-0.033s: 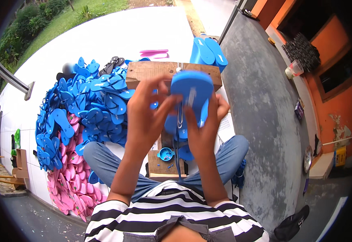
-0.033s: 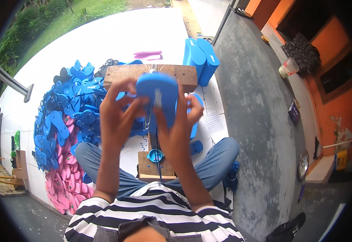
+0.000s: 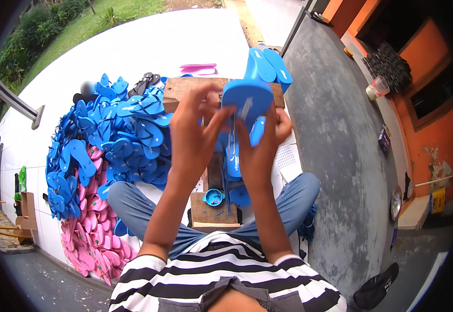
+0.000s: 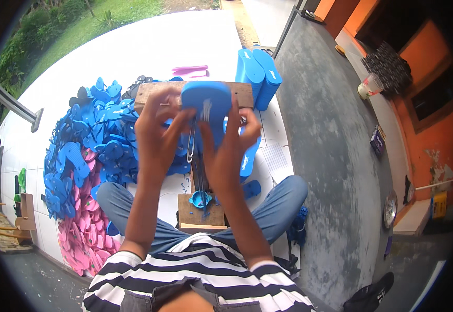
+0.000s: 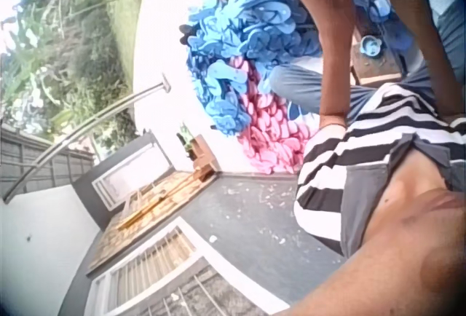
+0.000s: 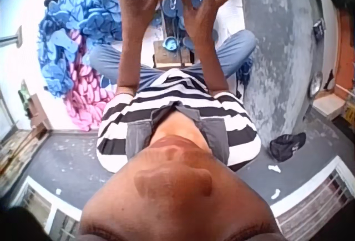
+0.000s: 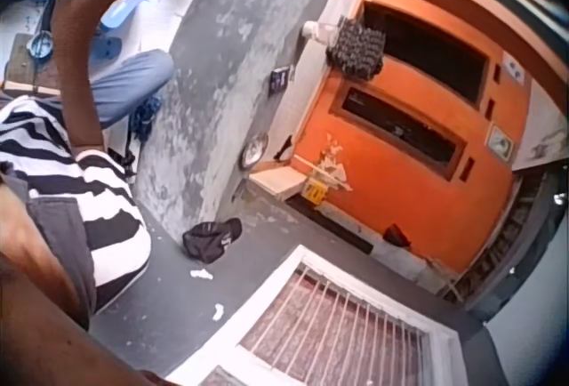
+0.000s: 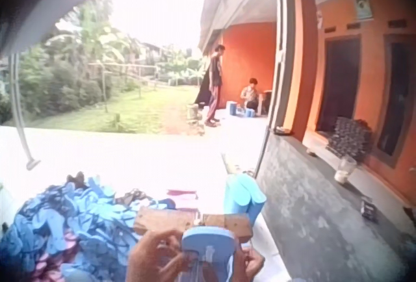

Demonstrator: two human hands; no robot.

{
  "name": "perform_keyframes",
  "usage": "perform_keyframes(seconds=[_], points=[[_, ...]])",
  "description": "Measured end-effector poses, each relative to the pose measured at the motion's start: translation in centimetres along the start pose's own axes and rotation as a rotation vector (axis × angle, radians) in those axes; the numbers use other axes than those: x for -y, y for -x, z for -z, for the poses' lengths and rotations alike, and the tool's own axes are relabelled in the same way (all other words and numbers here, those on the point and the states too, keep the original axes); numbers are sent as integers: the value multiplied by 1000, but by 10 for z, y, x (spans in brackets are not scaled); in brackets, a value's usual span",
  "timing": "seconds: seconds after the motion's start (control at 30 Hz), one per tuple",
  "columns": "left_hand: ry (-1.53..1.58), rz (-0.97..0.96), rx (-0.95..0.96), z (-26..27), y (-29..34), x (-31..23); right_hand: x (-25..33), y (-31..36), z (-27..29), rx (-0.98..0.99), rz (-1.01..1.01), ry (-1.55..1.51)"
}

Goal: The person is threading blue straps through the pre-drilled holes of flip-flop soles using a wooden jig. They pull the straps into place, ensure they are secure, and stack the finished flip-flops onto a nearby pile.

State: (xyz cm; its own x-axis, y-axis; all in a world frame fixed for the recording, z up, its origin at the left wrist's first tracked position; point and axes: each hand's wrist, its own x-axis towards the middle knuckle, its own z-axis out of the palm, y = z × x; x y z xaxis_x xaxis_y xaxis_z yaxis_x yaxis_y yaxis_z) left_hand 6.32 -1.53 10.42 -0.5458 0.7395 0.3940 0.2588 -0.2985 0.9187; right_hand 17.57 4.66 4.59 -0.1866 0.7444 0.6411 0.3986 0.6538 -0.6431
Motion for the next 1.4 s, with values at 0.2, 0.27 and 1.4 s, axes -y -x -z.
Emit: perform_keyframes(seconds=[0.2, 0.27, 1.4], points=[[-92, -139, -129, -4, -4, 22, 0, -12, 0, -56, -28, -61], [-172, -197, -205, 12, 18, 53, -16, 6, -1, -82, -110, -180], [293, -105, 190, 43, 76, 53, 1, 44, 79, 360, -34, -132]])
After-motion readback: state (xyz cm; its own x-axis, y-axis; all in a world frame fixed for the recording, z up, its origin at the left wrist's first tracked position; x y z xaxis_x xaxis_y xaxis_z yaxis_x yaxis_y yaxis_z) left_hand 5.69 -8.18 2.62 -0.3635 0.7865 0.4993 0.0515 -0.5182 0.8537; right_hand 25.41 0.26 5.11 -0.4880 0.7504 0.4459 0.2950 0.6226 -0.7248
